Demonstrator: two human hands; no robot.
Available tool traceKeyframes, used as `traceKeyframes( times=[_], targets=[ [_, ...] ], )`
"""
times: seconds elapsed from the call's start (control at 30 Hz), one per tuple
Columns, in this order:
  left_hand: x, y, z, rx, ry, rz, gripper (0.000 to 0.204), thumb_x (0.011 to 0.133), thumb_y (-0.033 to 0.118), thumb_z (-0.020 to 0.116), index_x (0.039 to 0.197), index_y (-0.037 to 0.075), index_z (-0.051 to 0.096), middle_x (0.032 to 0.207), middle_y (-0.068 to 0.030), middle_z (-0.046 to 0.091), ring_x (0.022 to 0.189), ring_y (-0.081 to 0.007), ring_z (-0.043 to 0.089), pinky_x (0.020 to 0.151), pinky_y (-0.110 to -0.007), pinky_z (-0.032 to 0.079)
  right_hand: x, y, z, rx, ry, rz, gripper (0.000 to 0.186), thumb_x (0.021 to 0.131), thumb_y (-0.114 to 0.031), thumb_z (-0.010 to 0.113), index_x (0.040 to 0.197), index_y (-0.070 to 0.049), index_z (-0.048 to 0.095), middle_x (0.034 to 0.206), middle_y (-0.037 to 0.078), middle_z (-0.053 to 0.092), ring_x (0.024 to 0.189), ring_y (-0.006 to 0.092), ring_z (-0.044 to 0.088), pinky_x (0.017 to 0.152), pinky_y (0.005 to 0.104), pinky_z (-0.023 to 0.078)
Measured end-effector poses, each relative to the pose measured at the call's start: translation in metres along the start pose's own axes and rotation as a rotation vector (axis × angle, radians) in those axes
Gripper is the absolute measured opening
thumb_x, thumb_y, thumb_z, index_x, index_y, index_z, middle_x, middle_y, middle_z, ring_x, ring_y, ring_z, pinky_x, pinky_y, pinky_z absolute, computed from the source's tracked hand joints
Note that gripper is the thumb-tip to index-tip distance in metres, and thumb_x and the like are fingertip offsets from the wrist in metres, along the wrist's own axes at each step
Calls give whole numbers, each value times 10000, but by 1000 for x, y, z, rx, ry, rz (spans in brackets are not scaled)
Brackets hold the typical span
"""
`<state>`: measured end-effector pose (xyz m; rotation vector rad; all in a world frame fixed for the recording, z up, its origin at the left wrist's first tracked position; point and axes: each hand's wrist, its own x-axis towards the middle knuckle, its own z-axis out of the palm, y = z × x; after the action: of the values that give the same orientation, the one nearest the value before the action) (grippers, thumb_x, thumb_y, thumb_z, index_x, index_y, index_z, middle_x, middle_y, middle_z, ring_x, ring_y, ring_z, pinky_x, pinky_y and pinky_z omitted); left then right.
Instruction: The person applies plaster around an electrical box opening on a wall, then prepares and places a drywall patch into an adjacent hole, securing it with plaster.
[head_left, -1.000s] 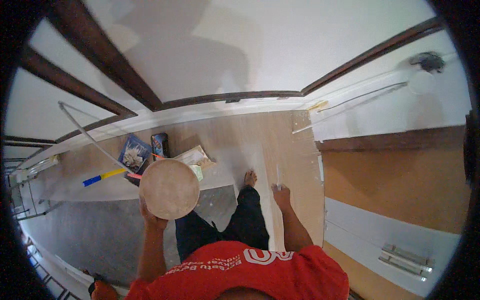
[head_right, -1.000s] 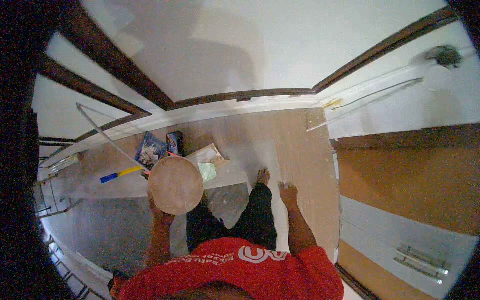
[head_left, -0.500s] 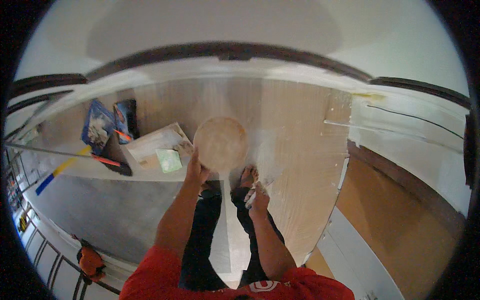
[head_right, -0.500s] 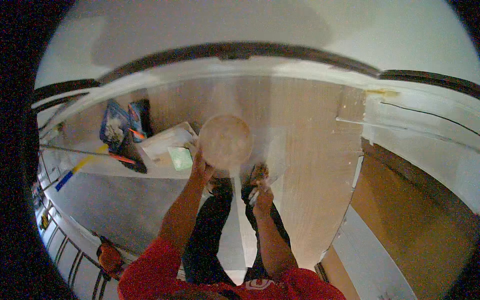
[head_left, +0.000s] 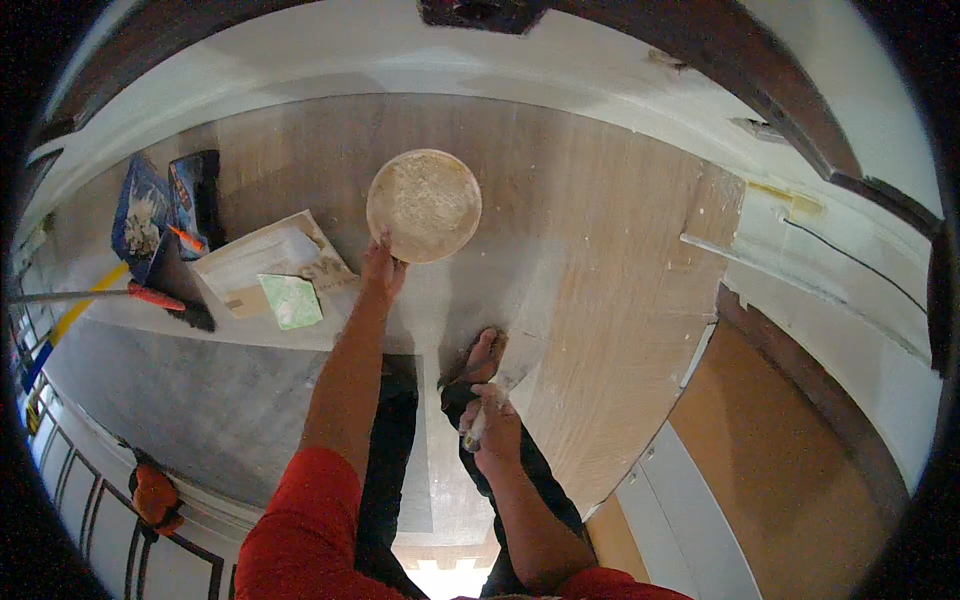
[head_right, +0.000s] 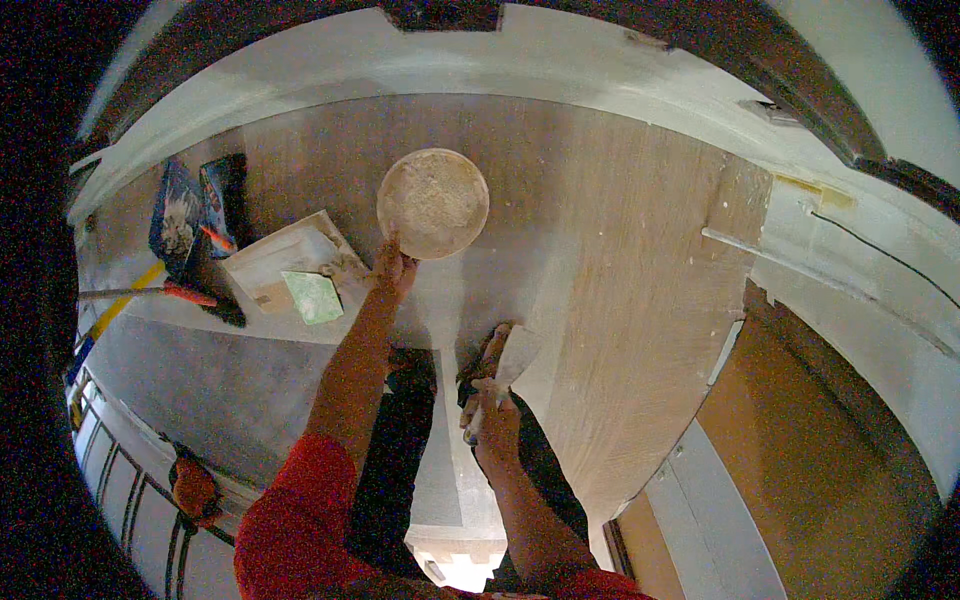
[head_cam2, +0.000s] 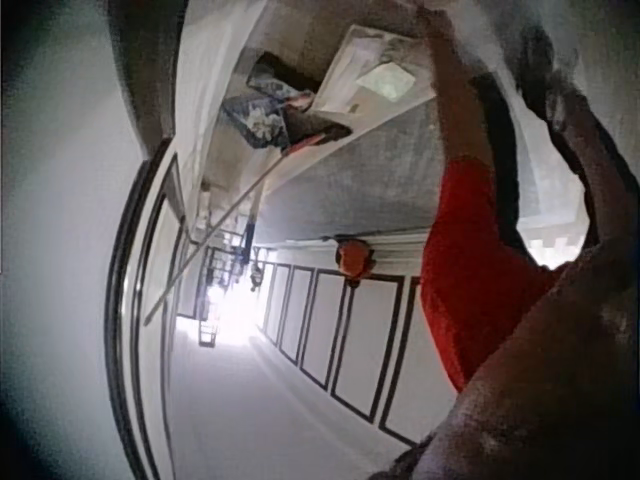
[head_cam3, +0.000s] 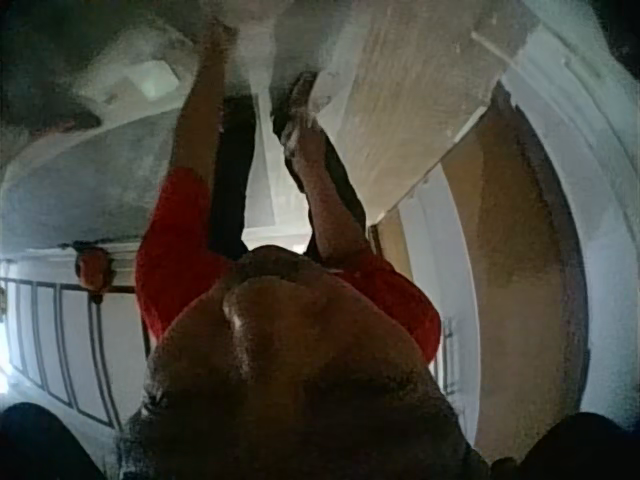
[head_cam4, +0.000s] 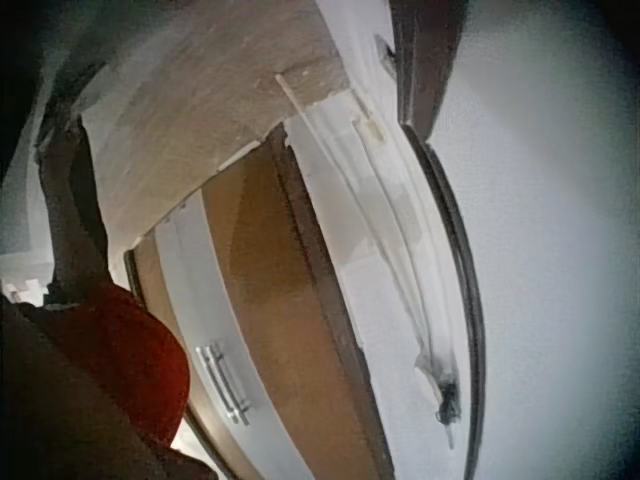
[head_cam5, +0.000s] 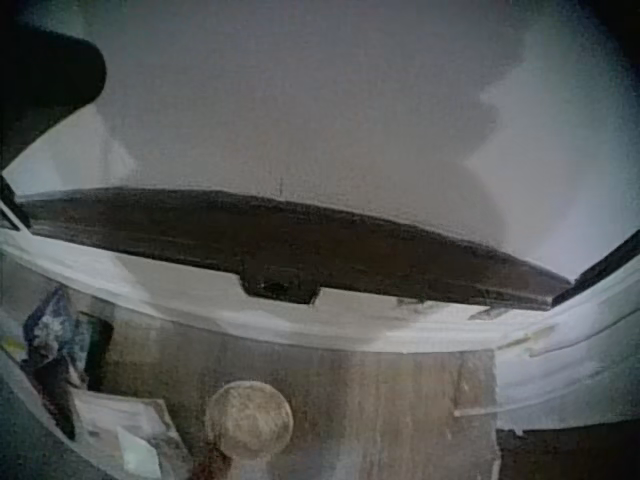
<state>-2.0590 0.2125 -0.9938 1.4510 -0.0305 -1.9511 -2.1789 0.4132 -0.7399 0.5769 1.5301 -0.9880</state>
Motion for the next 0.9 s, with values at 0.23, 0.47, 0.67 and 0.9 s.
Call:
traceKeyframes(
  times=[0.23,0.47,0.67,0.9],
  targets=[
    [-174,-113,-85,1277,174,471,633,901,379,675,1347,-26,480,1245,-295,564,1119,-409,577,955,-424,468,-39,52,17,-330,-32,-63,314,1010,-337,535,1077,-40,610,685,31,571,517,114,544,439,263,434],
    [-501,-101,-104,806,590,-338,491,972,195,538,1385,-49,434,1079,-181,606,950,-233,601,826,-338,497,-126,85,13,-262,191,3,366,1000,-408,527,902,-60,582,628,18,543,501,106,519,471,278,432],
    [-604,-110,-140,1000,333,-298,578,938,92,536,1460,-34,321,1234,-177,584,1035,-253,618,875,-346,513,-189,133,-16,-879,221,-378,286,1002,-305,543,1002,-24,598,679,85,598,586,206,609,523,343,458],
    [-621,-129,-117,814,256,-214,635,930,104,568,1485,-11,280,1234,-169,593,1043,-235,624,870,-332,525,-291,75,11,-920,77,-345,308,965,-267,580,1107,5,602,796,207,669,709,378,673,629,421,528]
  ],
)
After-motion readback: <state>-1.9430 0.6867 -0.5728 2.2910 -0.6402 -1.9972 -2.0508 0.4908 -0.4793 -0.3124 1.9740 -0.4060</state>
